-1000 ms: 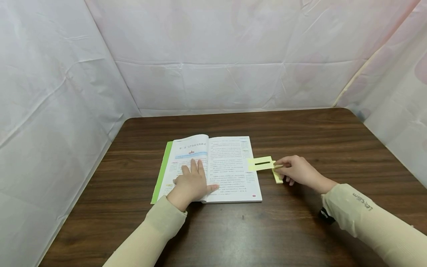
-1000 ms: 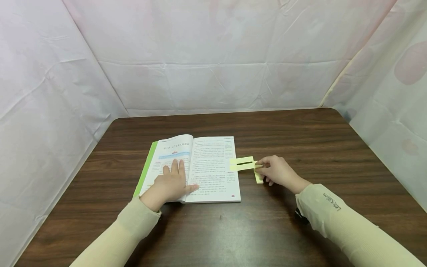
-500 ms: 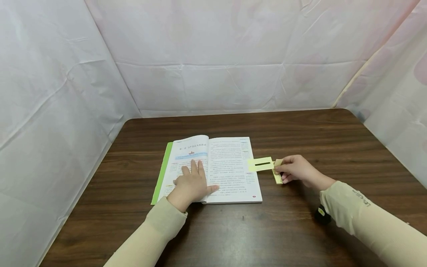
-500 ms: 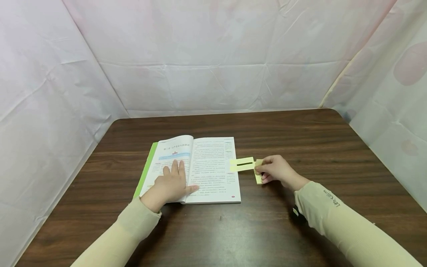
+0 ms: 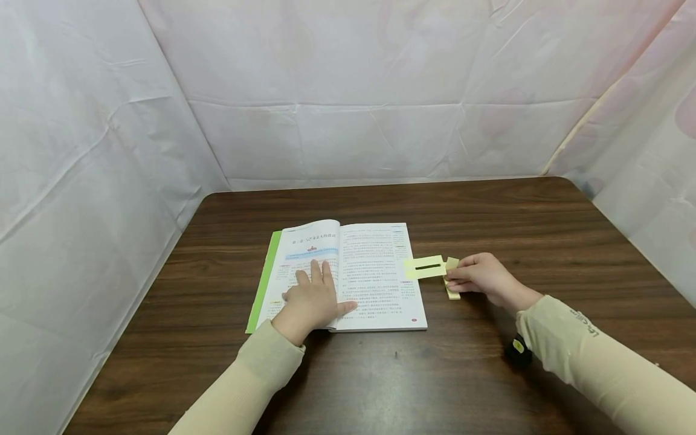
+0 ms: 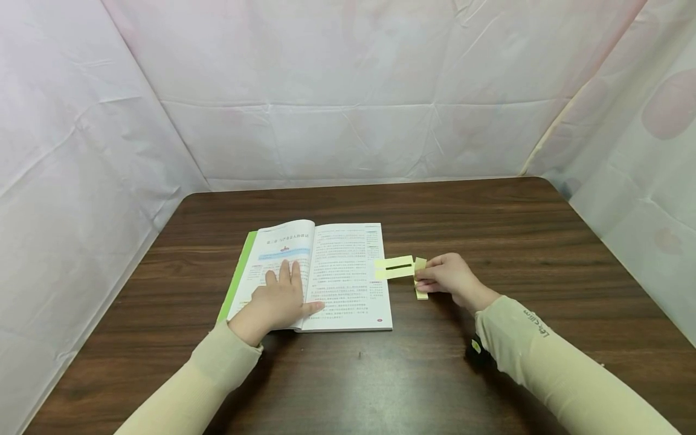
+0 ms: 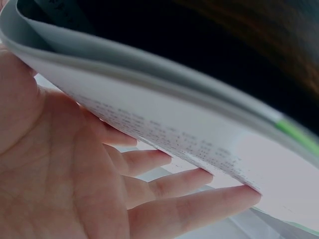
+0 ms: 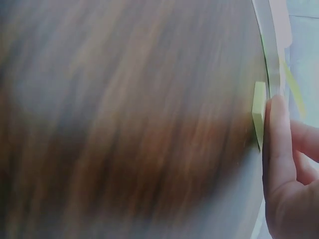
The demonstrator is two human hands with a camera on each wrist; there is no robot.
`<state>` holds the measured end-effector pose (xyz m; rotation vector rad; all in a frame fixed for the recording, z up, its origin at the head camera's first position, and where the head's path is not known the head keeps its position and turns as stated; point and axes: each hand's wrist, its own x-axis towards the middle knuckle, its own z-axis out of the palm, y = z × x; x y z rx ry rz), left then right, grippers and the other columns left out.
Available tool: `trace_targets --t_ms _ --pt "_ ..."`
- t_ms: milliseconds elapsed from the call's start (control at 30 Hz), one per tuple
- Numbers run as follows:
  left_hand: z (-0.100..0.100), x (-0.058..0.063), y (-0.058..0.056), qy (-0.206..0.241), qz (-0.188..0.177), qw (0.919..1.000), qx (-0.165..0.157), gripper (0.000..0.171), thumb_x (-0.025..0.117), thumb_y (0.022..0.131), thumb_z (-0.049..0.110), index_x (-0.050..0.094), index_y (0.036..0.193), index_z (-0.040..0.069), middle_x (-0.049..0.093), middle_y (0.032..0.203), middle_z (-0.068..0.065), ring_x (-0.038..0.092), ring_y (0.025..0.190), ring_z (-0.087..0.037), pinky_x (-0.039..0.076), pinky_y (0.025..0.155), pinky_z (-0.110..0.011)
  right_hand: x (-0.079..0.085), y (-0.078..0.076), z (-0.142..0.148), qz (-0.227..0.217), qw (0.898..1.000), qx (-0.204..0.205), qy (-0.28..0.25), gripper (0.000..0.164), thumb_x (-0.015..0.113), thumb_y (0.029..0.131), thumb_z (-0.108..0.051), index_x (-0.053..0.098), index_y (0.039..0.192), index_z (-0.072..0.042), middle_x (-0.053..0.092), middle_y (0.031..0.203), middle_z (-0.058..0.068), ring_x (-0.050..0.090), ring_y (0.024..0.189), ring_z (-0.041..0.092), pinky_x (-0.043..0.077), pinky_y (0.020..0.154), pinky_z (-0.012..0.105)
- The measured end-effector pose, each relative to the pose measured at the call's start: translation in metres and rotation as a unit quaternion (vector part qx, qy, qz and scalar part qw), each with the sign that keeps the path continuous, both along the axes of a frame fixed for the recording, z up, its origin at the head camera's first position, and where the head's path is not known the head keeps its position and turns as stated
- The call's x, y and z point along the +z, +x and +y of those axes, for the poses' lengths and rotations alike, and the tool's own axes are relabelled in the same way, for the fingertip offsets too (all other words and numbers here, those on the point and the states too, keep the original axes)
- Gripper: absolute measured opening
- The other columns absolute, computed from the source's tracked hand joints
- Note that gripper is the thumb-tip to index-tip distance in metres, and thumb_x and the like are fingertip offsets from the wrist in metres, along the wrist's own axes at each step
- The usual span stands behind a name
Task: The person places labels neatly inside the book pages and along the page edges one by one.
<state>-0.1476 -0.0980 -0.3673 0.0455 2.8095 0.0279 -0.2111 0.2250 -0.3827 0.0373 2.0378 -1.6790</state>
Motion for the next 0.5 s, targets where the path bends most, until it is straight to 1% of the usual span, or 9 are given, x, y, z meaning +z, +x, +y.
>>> trace_targets --t_ms 167,233,500 --pt "0.0002 -0.0004 0.0003 0.001 0.002 1.0 -0.001 0.105 0.051 0.089 0.071 0.018 0.156 -0.003 0.02 0.162 -0.026 0.029 0.141 -0.054 0.045 0.088 -0.073 0.0021 0.0036 -0.0014 -0.008 1.0 -0.018 -0.01 0.025 0.059 0.094 0.003 0.054 0.111 0.021 0.074 0.08 0.005 0.072 0.073 0.008 0.059 0.071 0.025" --pt "0.0003 -0.0009 -0.0001 0.0 0.002 1.0 -0.002 0.105 0.051 0.089 0.071 0.018 0.156 -0.003 0.02 0.162 -0.026 0.029 0.141 -0.054 0.045 0.087 -0.073 0.0023 0.0047 -0.0016 -0.011 1.0 -0.024 -0.017 0.025 0.058 0.095 0.003 0.054 0.112 0.02 0.073 0.082 0.005 0.072 0.075 0.009 0.059 0.073 0.026" --pt "0.0004 -0.0008 -0.0005 -0.001 0.001 1.0 -0.001 0.105 0.051 0.089 0.071 0.018 0.156 -0.003 0.019 0.162 -0.026 0.029 0.141 -0.054 0.045 0.088 -0.073 0.0031 0.0072 -0.0014 -0.018 0.998 -0.038 -0.05 0.008 0.057 0.096 0.001 0.061 0.096 0.008 0.073 0.083 0.004 0.073 0.078 0.01 0.059 0.075 0.027"
